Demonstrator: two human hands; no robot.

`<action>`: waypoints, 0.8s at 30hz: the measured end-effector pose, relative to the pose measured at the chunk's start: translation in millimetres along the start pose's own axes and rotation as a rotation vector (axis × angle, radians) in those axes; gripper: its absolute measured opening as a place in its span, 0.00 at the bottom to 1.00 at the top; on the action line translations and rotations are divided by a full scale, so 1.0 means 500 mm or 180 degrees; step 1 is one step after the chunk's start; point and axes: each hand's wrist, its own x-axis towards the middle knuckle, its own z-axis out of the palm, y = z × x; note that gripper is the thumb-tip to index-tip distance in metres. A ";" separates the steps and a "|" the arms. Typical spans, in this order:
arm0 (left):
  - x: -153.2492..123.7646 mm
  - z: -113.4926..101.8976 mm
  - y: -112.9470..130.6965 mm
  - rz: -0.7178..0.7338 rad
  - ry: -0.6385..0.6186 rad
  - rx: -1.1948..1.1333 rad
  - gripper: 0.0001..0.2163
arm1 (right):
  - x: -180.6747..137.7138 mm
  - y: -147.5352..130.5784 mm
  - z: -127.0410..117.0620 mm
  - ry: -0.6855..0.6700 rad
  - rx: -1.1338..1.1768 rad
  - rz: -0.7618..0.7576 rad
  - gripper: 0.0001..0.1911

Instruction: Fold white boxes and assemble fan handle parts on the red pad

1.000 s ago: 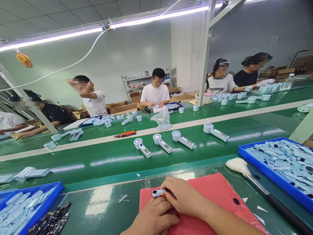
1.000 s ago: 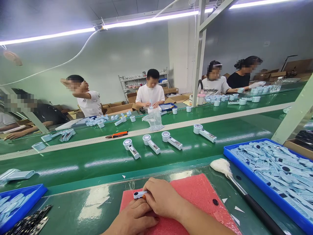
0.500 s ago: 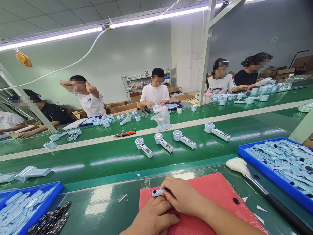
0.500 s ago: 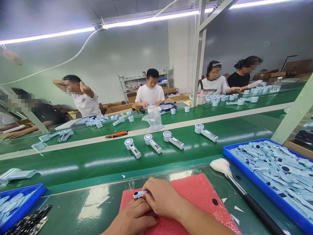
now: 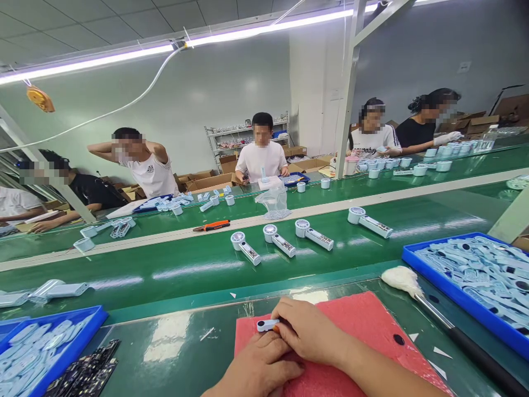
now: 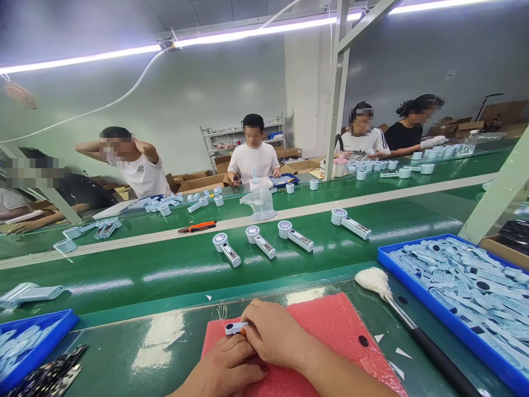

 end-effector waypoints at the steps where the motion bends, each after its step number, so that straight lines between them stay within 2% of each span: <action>1: 0.000 0.000 0.000 0.0003 -0.0014 0.0005 0.13 | 0.000 -0.001 0.000 -0.0001 0.0005 -0.0002 0.08; 10: 0.005 0.001 0.002 0.0070 0.0202 -0.0086 0.13 | 0.001 0.003 0.002 0.0012 -0.0015 -0.0032 0.08; 24: 0.005 0.000 0.003 0.0010 0.0127 -0.0031 0.16 | -0.001 0.003 0.002 -0.0013 0.0019 -0.0015 0.08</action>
